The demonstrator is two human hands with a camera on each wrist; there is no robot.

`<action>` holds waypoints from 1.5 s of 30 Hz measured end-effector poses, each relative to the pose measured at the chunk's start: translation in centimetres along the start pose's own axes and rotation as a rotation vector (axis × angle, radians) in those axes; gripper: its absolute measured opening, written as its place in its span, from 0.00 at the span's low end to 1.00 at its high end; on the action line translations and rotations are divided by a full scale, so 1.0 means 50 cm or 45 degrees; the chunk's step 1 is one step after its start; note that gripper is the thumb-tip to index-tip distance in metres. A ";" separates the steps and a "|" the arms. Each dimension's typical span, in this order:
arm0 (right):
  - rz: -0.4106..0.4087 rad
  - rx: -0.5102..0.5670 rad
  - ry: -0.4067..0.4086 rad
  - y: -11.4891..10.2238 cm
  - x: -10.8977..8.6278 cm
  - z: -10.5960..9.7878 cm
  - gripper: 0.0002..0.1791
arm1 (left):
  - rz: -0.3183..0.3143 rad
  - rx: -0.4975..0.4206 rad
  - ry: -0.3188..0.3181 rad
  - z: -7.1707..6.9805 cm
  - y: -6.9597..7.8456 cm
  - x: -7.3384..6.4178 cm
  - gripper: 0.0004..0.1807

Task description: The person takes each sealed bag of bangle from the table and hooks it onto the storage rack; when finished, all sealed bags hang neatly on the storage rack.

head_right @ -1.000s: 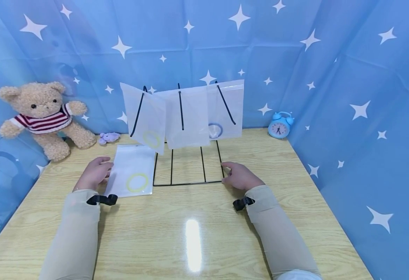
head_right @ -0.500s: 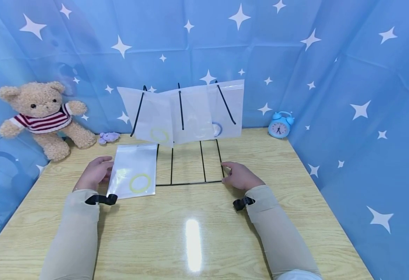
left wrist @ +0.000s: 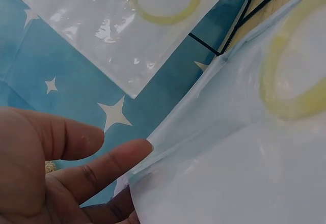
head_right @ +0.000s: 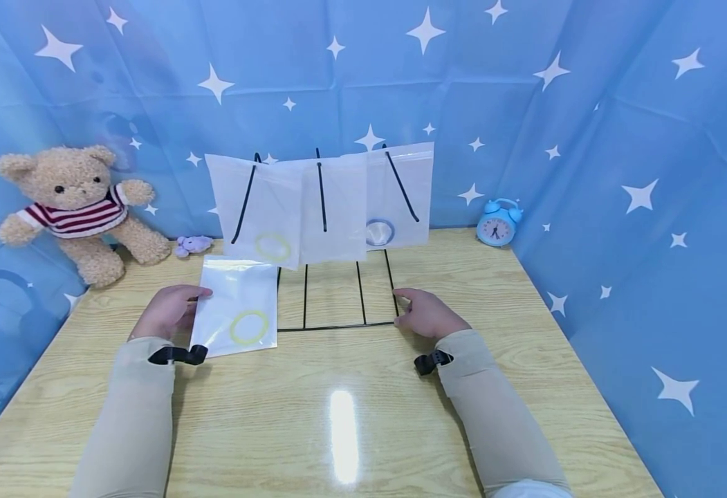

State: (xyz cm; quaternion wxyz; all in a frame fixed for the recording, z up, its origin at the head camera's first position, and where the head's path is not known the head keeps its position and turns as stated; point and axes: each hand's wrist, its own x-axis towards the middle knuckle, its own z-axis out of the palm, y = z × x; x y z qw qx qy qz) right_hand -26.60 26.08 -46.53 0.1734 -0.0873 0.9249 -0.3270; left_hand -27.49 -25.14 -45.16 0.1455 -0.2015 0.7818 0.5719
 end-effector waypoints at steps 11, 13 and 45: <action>0.002 0.014 -0.002 0.002 0.001 -0.001 0.39 | 0.090 0.010 -0.016 -0.005 -0.004 -0.006 0.33; 0.003 0.014 -0.001 0.003 0.001 -0.001 0.39 | 0.142 0.025 -0.024 -0.009 -0.004 -0.008 0.33; 0.002 0.010 0.007 -0.002 -0.004 0.000 0.39 | 0.482 -0.312 0.460 -0.021 0.039 -0.058 0.33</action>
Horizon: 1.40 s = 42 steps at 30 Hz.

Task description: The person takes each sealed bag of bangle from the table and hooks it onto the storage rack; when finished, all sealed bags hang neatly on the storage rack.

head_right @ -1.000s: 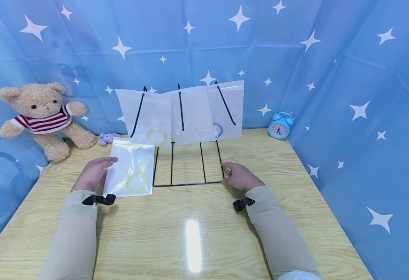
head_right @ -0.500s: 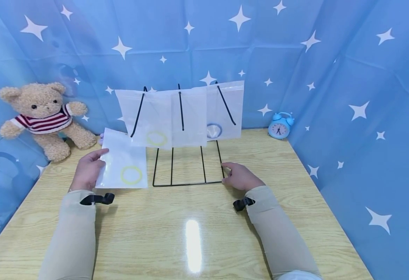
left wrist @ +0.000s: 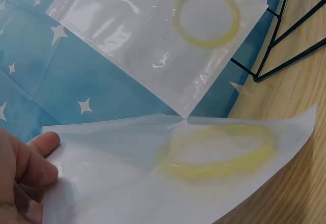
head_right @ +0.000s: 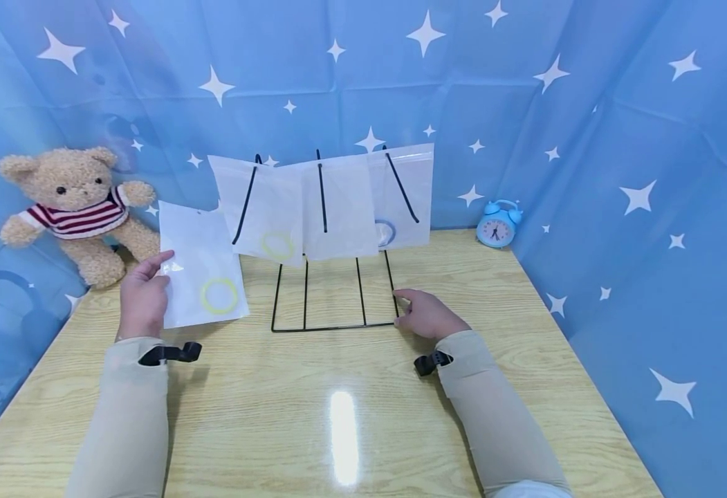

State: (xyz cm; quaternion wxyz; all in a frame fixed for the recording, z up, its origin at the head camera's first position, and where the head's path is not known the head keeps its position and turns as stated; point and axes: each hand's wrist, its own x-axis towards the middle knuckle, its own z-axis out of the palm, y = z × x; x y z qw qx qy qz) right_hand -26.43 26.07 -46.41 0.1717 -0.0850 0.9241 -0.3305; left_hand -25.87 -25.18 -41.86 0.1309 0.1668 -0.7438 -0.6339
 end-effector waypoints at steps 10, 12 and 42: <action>-0.009 -0.017 -0.003 0.001 0.003 0.000 0.38 | 0.085 -0.244 0.123 0.002 0.018 -0.003 0.31; -0.011 -0.019 0.000 0.001 0.002 -0.001 0.38 | 0.109 -0.289 0.167 0.000 0.019 -0.003 0.30; -0.003 -0.051 -0.005 -0.004 0.001 -0.003 0.38 | 0.280 -0.906 0.261 -0.010 0.034 -0.011 0.23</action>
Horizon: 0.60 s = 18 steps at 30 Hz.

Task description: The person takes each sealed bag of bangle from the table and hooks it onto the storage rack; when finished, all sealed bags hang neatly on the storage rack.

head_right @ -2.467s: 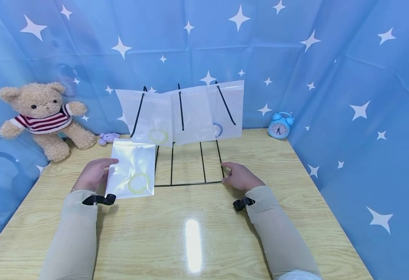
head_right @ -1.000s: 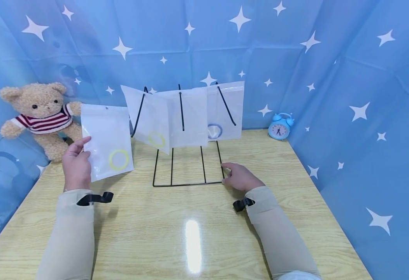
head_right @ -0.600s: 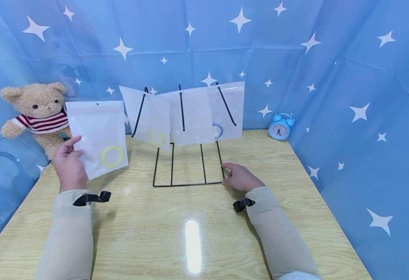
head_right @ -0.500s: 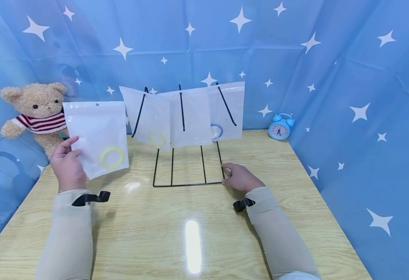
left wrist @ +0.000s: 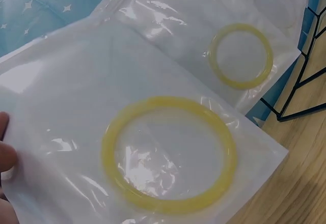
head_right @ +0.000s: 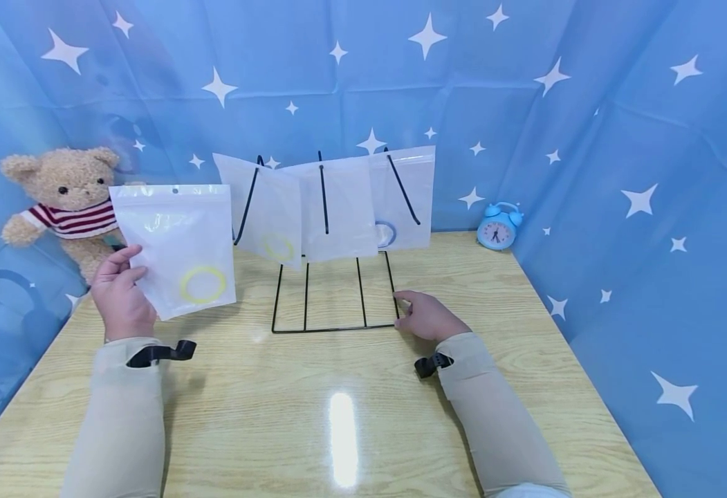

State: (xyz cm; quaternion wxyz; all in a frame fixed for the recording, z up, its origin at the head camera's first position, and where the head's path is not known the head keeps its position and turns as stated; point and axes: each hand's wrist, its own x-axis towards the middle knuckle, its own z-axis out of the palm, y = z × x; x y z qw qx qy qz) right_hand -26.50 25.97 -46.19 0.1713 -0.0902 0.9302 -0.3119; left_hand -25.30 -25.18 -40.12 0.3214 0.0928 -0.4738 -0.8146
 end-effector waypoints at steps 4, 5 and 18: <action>-0.004 -0.009 0.005 -0.001 -0.001 0.000 0.38 | 0.050 -0.043 -0.017 -0.002 -0.004 -0.003 0.22; -0.003 -0.010 0.006 -0.002 -0.002 0.000 0.38 | 0.064 -0.072 -0.027 -0.002 -0.005 -0.003 0.21; 0.001 0.013 0.012 0.003 -0.001 0.002 0.38 | 0.110 -0.267 -0.236 0.005 -0.018 -0.003 0.28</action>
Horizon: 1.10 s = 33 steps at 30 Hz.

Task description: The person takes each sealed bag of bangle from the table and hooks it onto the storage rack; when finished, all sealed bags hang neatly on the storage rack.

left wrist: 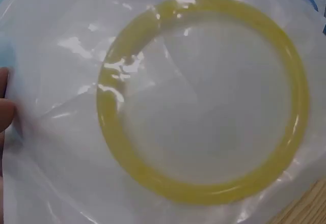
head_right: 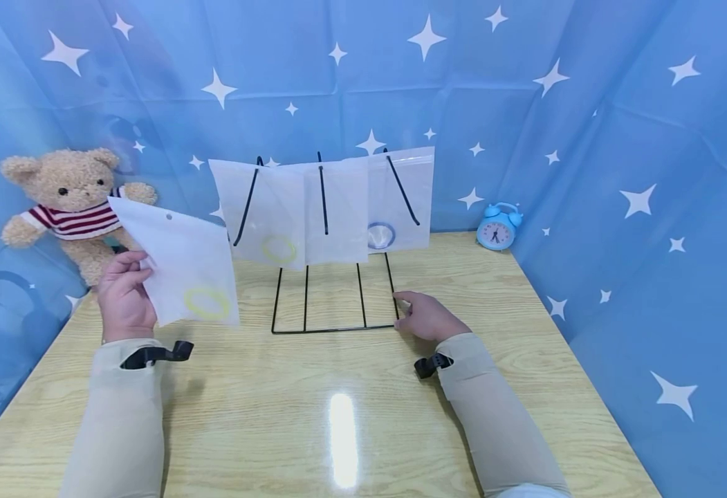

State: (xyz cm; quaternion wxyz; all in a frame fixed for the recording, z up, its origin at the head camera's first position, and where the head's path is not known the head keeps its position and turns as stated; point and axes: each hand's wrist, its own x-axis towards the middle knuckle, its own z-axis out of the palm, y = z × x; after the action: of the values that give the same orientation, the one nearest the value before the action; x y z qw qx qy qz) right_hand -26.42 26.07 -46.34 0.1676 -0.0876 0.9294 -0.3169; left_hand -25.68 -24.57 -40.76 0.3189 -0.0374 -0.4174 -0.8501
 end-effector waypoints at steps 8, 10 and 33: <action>-0.003 0.006 0.001 -0.004 -0.003 -0.001 0.38 | -0.087 0.044 -0.216 0.025 0.006 -0.022 0.27; -0.003 0.006 0.002 -0.004 -0.003 -0.001 0.38 | -0.118 0.046 -0.246 0.032 0.007 -0.027 0.27; 0.004 0.014 0.007 -0.001 0.000 0.001 0.37 | -0.185 0.322 -0.411 0.063 0.009 -0.056 0.25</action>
State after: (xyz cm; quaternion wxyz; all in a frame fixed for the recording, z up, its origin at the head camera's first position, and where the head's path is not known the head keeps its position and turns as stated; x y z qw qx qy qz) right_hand -26.38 26.02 -46.36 0.1660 -0.0843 0.9283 -0.3219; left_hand -23.83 -21.05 -39.32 0.1880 -0.1026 -0.5680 -0.7947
